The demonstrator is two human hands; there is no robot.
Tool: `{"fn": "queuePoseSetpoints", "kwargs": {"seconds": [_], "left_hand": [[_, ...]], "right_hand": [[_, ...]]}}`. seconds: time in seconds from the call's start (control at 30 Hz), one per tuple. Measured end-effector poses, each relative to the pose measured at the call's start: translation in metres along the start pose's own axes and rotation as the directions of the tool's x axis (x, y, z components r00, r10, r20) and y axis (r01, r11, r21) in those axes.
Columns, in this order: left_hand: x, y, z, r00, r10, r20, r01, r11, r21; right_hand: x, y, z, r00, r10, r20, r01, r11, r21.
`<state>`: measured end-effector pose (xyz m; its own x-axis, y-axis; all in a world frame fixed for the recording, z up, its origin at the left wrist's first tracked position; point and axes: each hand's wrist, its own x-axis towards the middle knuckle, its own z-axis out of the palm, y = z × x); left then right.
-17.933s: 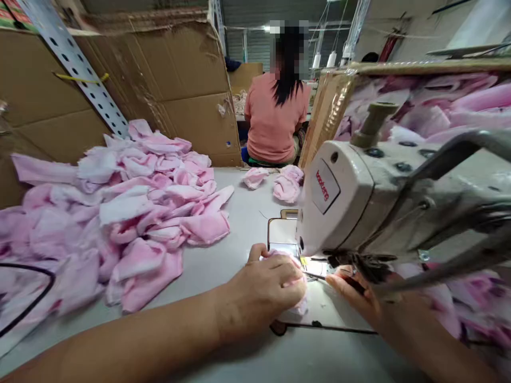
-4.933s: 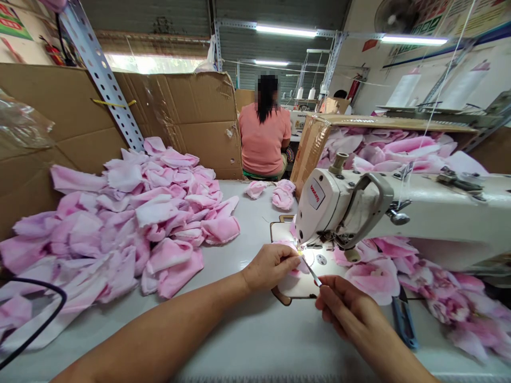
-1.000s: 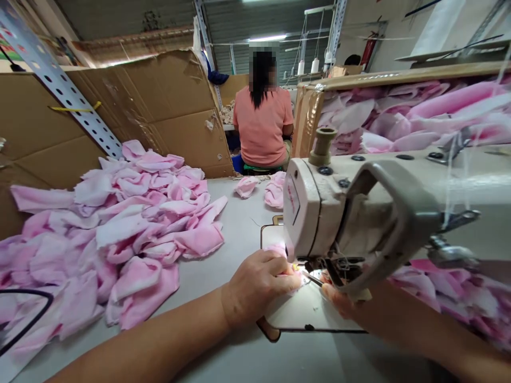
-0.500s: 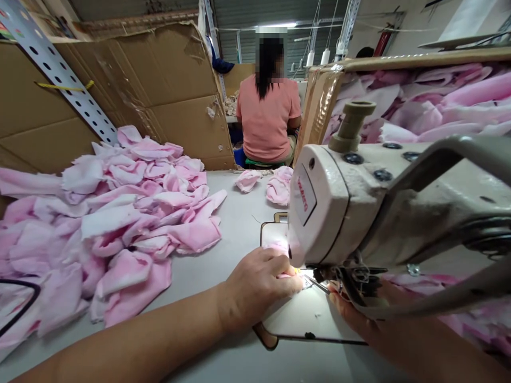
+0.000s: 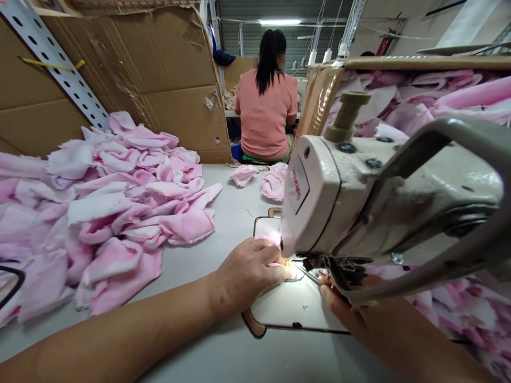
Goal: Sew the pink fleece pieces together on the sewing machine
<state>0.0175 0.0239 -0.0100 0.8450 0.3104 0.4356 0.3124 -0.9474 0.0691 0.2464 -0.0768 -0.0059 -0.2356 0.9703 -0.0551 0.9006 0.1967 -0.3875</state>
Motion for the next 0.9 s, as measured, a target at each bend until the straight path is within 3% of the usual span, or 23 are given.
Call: {"fn": "queuePoseSetpoints", "kwargs": {"seconds": [0.1,0.43,0.6,0.9], "left_hand": [[0.000,0.002,-0.002,0.998,0.033,-0.047,-0.033,0.999,-0.005],[-0.003,0.012,-0.013,1.000,0.018,-0.018,-0.018,1.000,-0.012],[-0.003,0.016,-0.014,0.999,0.001,-0.048,-0.001,1.000,0.010],[-0.004,0.018,-0.016,0.997,-0.050,-0.060,0.042,0.992,-0.118]], "right_hand": [[-0.004,0.002,-0.008,0.999,0.014,0.034,-0.015,1.000,0.027],[0.003,-0.015,-0.019,0.995,-0.091,0.045,0.090,0.996,0.017],[0.003,-0.016,-0.021,0.996,-0.072,0.057,0.072,0.997,0.007],[0.003,-0.016,-0.020,0.997,-0.046,0.060,0.046,0.999,-0.006]]}}
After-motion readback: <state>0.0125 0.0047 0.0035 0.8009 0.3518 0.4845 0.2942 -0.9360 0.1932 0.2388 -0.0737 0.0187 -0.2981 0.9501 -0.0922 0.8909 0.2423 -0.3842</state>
